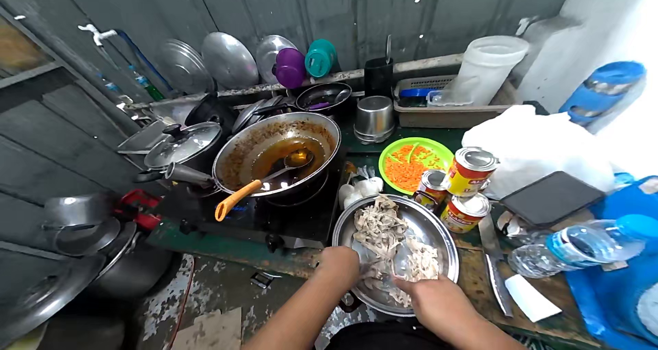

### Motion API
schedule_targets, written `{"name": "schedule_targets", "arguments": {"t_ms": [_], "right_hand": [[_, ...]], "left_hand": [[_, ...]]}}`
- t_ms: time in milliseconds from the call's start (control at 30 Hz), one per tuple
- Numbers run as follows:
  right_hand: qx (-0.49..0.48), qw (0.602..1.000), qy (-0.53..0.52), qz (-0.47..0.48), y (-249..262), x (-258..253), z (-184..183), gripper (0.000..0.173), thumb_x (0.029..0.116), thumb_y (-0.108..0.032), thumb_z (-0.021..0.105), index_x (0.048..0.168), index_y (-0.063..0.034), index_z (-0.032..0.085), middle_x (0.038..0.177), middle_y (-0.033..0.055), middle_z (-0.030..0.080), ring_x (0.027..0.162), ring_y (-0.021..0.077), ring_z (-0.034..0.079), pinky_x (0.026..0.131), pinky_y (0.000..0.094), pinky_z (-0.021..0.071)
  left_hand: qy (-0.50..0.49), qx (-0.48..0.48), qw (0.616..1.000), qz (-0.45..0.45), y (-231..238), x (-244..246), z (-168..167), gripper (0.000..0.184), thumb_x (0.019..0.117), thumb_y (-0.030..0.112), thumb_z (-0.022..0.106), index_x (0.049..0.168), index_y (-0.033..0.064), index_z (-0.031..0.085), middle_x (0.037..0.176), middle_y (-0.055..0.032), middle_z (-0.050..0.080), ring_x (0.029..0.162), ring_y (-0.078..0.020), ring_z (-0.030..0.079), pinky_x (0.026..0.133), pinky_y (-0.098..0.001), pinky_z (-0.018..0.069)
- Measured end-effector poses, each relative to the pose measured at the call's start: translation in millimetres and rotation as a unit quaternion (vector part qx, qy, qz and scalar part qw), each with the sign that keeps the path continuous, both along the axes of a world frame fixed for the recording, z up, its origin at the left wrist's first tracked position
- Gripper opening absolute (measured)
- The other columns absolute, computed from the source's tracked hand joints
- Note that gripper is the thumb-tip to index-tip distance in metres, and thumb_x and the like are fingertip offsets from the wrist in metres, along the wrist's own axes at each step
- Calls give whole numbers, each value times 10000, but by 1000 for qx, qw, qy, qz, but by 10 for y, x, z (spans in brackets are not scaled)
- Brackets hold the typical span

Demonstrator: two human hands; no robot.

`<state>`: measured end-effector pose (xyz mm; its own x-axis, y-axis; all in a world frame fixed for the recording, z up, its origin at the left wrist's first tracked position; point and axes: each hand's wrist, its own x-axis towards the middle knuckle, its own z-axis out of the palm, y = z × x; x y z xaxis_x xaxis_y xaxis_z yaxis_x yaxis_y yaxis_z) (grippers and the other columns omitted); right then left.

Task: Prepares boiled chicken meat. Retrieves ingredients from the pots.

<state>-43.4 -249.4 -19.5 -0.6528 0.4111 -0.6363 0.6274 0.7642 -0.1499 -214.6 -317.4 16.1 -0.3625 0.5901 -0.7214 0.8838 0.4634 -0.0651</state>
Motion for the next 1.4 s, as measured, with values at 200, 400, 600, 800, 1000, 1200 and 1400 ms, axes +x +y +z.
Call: {"name": "schedule_targets", "arguments": {"t_ms": [200,400,600,800,1000,1200,1400], "right_hand": [[29,999,40,7,89,116,-107,568,1032,-139,418,1512,-426,513,1175,149,747,1153,353,678,1097,582,380],[65,996,61,1,76,214,-125,550,1024,-139,437,1473,-430,563,1140,130,759,1120,322,695,1099,577,374],[92,989,112,-40,266,446,39,503,1005,-155,499,1438,-382,619,1105,147,772,1053,371,716,1012,638,416],[58,994,96,-12,31,159,-90,538,1006,-136,467,1463,-393,588,1125,160,759,1095,367,701,1068,619,402],[41,998,32,-23,64,260,32,523,1007,-163,472,1463,-392,588,1135,149,765,1135,361,690,1103,599,371],[20,995,92,25,-116,346,103,476,1001,-142,488,1413,-309,655,1059,172,777,1043,396,720,1040,619,432],[51,998,-40,-29,184,422,261,500,1040,-203,452,1508,-354,542,1187,165,746,1155,382,678,1095,627,371]], "left_hand": [[-55,28,998,26,25,-148,-73,337,991,322,561,1214,119,711,1263,-186,687,1202,-408,641,944,-688,494],[-54,4,998,-7,136,-5,-86,299,1007,244,567,1229,95,703,1310,-215,659,1235,-440,614,957,-702,478],[-53,32,998,27,109,-165,-56,320,1018,277,558,1243,100,701,1304,-202,667,1232,-424,622,961,-693,485],[-66,23,997,37,73,-185,-150,329,1006,288,561,1250,117,700,1311,-190,667,1234,-415,626,960,-688,493],[-54,-7,998,20,11,-151,-46,322,986,289,585,1231,125,713,1286,-198,677,1208,-426,634,932,-698,494],[-39,-23,999,15,35,31,-30,280,997,243,594,1183,62,699,1281,-220,666,1198,-443,631,901,-691,504],[-110,58,992,-19,99,57,-179,331,1031,287,534,1272,126,693,1304,-200,670,1228,-429,626,959,-704,483]]}}
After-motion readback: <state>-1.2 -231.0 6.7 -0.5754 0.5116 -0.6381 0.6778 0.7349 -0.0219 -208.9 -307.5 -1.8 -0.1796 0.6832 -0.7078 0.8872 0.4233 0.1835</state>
